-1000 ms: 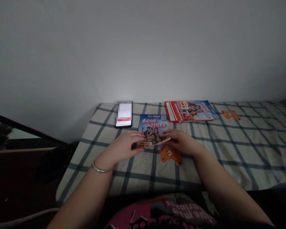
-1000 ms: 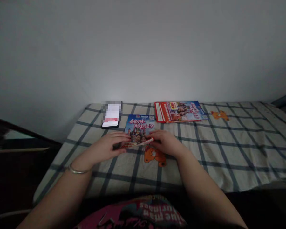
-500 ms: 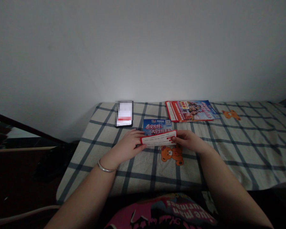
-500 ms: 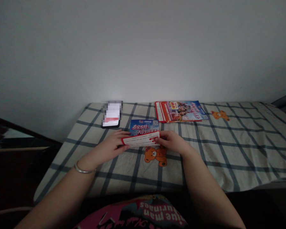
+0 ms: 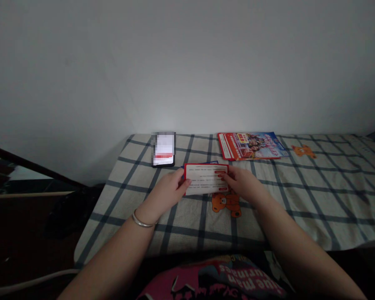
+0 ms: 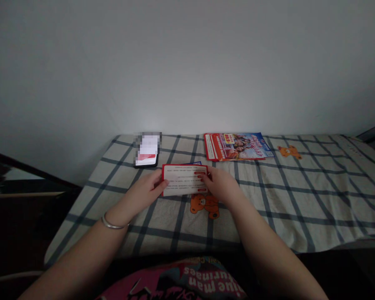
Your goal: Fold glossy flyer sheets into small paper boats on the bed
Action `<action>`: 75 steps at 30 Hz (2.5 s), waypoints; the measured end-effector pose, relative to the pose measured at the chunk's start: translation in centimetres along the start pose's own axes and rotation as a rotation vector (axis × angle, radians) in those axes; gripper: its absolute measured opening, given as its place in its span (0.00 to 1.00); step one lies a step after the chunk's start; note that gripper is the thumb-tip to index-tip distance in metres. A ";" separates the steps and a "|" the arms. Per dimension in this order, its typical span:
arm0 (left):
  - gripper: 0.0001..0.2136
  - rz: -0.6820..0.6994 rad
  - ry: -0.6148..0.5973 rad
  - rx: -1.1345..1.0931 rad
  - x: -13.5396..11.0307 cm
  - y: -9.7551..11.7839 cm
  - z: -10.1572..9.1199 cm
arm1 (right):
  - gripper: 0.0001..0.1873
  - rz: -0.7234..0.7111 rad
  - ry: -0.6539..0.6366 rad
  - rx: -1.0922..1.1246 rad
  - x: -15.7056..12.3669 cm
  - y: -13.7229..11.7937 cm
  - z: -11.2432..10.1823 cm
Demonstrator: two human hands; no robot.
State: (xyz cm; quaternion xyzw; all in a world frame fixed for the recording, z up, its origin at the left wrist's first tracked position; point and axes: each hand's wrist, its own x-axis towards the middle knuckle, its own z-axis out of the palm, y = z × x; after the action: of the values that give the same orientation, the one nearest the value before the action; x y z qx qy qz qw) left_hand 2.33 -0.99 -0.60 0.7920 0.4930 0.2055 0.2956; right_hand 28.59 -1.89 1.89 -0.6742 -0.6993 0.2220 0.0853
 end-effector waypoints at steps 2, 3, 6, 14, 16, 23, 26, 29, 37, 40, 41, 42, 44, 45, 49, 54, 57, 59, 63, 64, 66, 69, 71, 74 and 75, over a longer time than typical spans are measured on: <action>0.19 -0.058 0.032 -0.079 0.0 -0.2 0.2 | 0.16 -0.008 0.006 -0.094 0.2 -0.3 0.0; 0.23 -0.067 0.064 -0.092 0.0 -0.3 0.2 | 0.16 -0.016 0.004 -0.131 0.3 -0.5 0.1; 0.28 -0.019 0.197 0.017 -0.2 -0.1 0.1 | 0.17 -0.037 -0.018 -0.214 0.3 -0.9 0.5; 0.15 0.152 0.209 0.244 -0.6 0.4 0.2 | 0.16 -0.008 0.016 -0.261 -0.2 -1.0 1.4; 0.14 0.191 0.180 0.249 -0.6 0.3 0.3 | 0.17 0.029 0.036 -0.242 -0.1 -0.7 1.4; 0.12 0.231 0.109 0.420 -0.5 0.6 0.6 | 0.16 -0.022 0.151 -0.189 0.7 0.0 1.9; 0.12 0.218 0.076 0.476 -0.5 0.9 0.6 | 0.14 -0.053 0.189 -0.110 1.1 0.0 2.2; 0.12 0.214 0.079 0.523 -0.5 1.0 0.6 | 0.13 -0.068 0.194 -0.108 1.4 0.0 2.4; 0.13 0.238 0.093 0.580 -0.5 0.6 1.1 | 0.19 -0.067 0.209 -0.104 1.8 0.3 2.7; 0.14 0.223 0.093 0.572 -0.5 0.8 1.1 | 0.20 -0.074 0.211 -0.109 1.8 0.3 2.7; 0.14 0.216 0.092 0.566 -0.5 0.9 1.1 | 0.20 -0.073 0.214 -0.112 1.8 0.2 2.7; 0.14 0.210 0.091 0.560 -0.5 1.0 1.1 | 0.20 -0.069 0.216 -0.117 1.8 0.2 2.7; 0.14 0.205 0.093 0.554 -0.4 1.0 1.1 | 0.20 -0.059 0.211 -0.128 1.7 0.0 2.6; 0.14 0.204 0.092 0.555 -0.4 1.0 1.1 | 0.20 -0.054 0.209 -0.132 1.7 0.0 2.6; 0.15 0.207 0.096 0.558 -0.3 0.7 1.2 | 0.20 -0.039 0.212 -0.125 1.7 -0.1 2.4; 0.14 0.214 0.134 0.531 -0.2 0.5 1.3 | 0.20 -0.031 0.208 -0.125 1.8 -0.1 2.2; 0.14 0.209 0.147 0.510 -0.2 0.6 1.2 | 0.21 -0.028 0.210 -0.133 1.9 -0.1 2.2; 0.14 0.197 0.150 0.496 -0.2 0.7 1.2 | 0.21 -0.023 0.208 -0.134 1.9 -0.1 2.2; 0.15 0.197 0.167 0.501 -0.2 0.7 1.3 | 0.23 -0.007 0.199 -0.121 2.0 0.0 2.2; 0.15 0.203 0.169 0.506 -0.2 0.6 1.3 | 0.24 -0.001 0.198 -0.114 2.1 0.1 2.3; 0.15 0.213 0.170 0.517 -0.2 0.5 1.4 | 0.24 0.004 0.200 -0.102 2.1 0.1 2.3; 0.15 0.216 0.180 0.540 -0.1 0.6 1.5 | 0.24 0.004 0.193 -0.096 2.2 0.1 2.2; 0.14 0.207 0.182 0.555 -0.1 0.8 1.5 | 0.24 0.003 0.189 -0.098 2.1 0.0 2.1; 0.14 0.180 0.154 0.563 -0.2 1.2 1.5 | 0.24 0.005 0.193 -0.102 2.1 -0.2 2.0; 0.14 0.175 0.148 0.562 -0.2 1.3 1.5 | 0.24 0.003 0.196 -0.103 2.0 -0.2 2.0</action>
State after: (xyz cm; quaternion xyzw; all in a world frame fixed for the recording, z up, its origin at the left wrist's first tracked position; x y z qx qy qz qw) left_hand 4.07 -1.99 -0.82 0.8652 0.4805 0.1432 0.0093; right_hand 27.42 -0.28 -0.19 -0.6972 -0.6970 0.1187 0.1181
